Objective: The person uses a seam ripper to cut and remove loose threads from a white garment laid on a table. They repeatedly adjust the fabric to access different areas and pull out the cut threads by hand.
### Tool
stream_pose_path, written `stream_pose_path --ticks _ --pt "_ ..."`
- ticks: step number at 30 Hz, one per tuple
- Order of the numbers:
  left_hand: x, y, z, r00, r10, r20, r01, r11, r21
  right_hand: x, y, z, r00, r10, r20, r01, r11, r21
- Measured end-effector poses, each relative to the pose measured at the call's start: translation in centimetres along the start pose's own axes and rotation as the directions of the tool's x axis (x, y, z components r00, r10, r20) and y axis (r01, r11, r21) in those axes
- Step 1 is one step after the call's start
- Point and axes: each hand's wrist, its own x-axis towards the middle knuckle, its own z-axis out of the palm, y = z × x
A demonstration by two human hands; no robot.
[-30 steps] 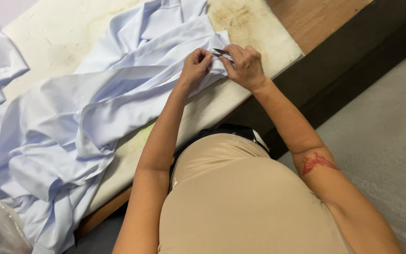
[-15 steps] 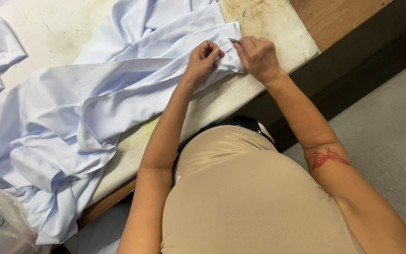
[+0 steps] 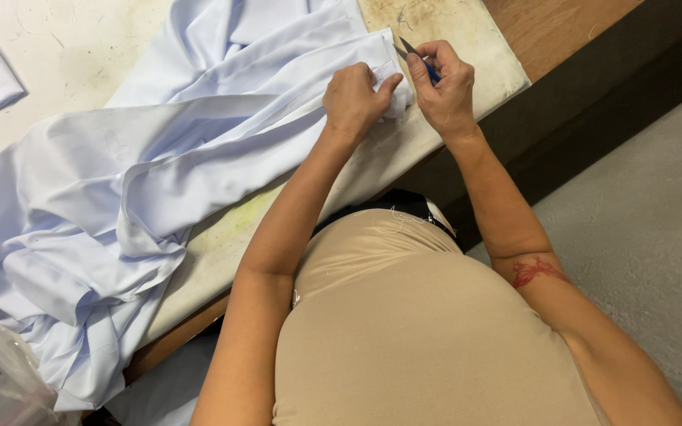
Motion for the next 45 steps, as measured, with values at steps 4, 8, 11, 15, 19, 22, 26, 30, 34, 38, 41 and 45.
stream_pose_path --ticks 4,8,11,15,19,22,26,30,34,38,41,45 --pt "0.5 -0.5 2.3 0.988 0.111 -0.108 -0.105 0.993 0.058 0.5 2.1 0.4 0.996 0.039 0.084 -0.041 0.999 0.016" --pt "1.4 -3.0 2.6 0.997 -0.034 0.071 0.058 0.932 -0.357 2.6 5.0 1.0 0.948 -0.064 0.311 -0.036 0.952 0.304" --pt "2.0 -4.7 1.8 0.955 -0.028 0.294 0.231 0.693 -0.683 4.1 5.6 1.2 0.887 0.093 0.453 -0.234 0.935 0.266" --pt "2.3 -5.7 0.9 0.914 0.024 0.404 0.319 0.571 -0.756 4.4 4.0 -0.5 0.916 -0.024 0.401 -0.027 0.992 0.119" --pt "2.1 -6.0 0.3 0.899 0.079 0.430 0.323 0.543 -0.775 2.5 1.3 -2.2 0.885 -0.221 0.409 0.340 0.908 -0.244" --pt "1.9 -5.8 0.2 0.904 0.069 0.422 0.332 0.511 -0.793 1.9 0.4 -2.3 0.827 -0.327 0.457 0.504 0.791 -0.346" --pt "1.7 -5.7 0.1 0.912 0.064 0.405 0.311 0.534 -0.786 2.0 0.4 -1.5 0.779 -0.385 0.496 0.595 0.704 -0.388" --pt "1.7 -5.4 0.1 0.919 0.049 0.391 0.296 0.569 -0.767 2.4 0.6 -0.9 0.757 -0.375 0.535 0.629 0.641 -0.439" --pt "1.8 -5.3 0.2 0.918 0.020 0.395 0.316 0.565 -0.762 2.4 0.6 -0.9 0.736 -0.386 0.557 0.664 0.573 -0.481" --pt "2.0 -5.4 0.3 0.924 0.027 0.381 0.301 0.562 -0.770 2.4 0.5 -1.0 0.727 -0.420 0.543 0.678 0.562 -0.473" --pt "1.9 -5.5 0.6 0.925 0.008 0.380 0.304 0.588 -0.750 2.3 0.5 -0.8 0.735 -0.376 0.565 0.664 0.569 -0.486" --pt "2.0 -5.6 0.6 0.924 0.036 0.380 0.289 0.585 -0.758 2.5 1.2 -0.9 0.746 -0.409 0.526 0.650 0.619 -0.441"
